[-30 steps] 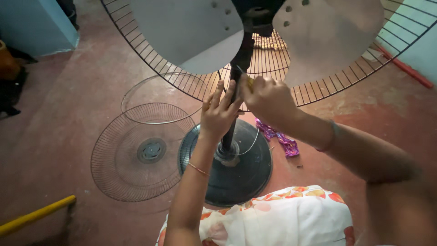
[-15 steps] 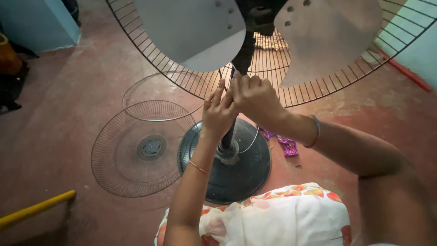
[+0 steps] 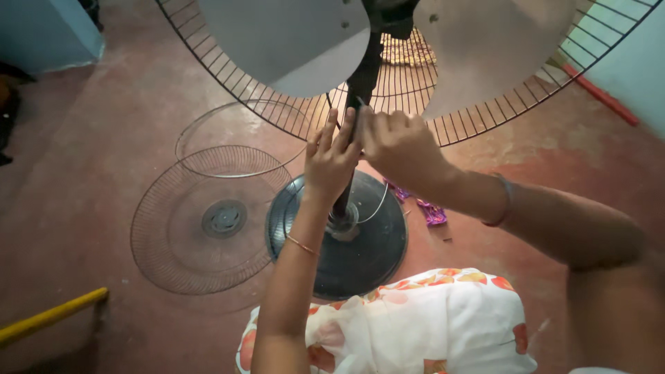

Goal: The person uses a yellow screwdriver to tighten or adjust screws on the central hub of a standing electric fan. They hold the fan cage with one hand and turn the screwdriver with the other, working on the same area repeatedly.

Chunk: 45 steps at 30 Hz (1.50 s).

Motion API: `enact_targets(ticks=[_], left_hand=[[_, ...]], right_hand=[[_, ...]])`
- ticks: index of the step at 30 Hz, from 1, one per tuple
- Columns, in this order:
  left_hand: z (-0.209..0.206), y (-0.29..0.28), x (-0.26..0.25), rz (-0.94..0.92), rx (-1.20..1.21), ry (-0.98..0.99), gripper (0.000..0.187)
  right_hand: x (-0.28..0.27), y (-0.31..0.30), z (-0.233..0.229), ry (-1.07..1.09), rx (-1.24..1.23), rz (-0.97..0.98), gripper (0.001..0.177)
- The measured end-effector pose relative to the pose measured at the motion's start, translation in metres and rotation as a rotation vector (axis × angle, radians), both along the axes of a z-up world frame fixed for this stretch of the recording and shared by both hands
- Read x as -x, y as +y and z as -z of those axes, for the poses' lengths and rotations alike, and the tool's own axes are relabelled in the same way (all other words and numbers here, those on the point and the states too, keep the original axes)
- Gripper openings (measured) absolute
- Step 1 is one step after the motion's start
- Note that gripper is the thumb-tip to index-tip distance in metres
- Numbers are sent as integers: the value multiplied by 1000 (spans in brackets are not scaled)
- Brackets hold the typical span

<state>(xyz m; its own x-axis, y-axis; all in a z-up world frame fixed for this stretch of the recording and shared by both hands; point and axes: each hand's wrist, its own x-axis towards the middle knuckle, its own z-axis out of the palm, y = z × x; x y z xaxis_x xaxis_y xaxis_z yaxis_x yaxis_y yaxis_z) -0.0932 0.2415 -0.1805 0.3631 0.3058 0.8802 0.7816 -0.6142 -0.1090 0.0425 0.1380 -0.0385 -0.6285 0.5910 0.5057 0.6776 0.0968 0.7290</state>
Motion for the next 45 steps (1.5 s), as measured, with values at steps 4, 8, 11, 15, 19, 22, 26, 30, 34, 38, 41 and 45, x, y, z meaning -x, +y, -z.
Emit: enact_targets(ticks=[4,8,11,15,19,22,26,30,34,38,41,45], left_hand=[[2,5,6,-70,-2,73,31],[-1,0,4,29,31,15,40],[-5,-1,7,16,7,11,49],[0,-2,6,4,-10,-4,57],[2,0,5,-19,4,13,55],[2,1,6,-27,-1,17,52],[0,3,1,-24,-17,19,53],[2,4,0,-29,10,16,52],[3,5,-3,-3,4,-2,51],[3,2,-2,1,-5,-7,53],[2,2,-1,12,20,-5,50],[1,3,-2,-14,9,13,50]], right_hand=[[17,25,-1,-96,-71,-2,41],[-6,30,2,-76,-65,-41,37],[-26,20,5,-143,1,65,38],[-34,11,3,-75,19,71,38],[-12,10,1,3,39,27,42],[1,20,0,25,5,-8,41],[-20,36,-3,24,46,-5,41],[-44,31,1,24,75,53,47],[-53,24,6,0,126,148,50],[-33,22,8,48,37,48,49],[-17,29,7,95,48,-30,47],[-19,41,4,19,60,46,46]])
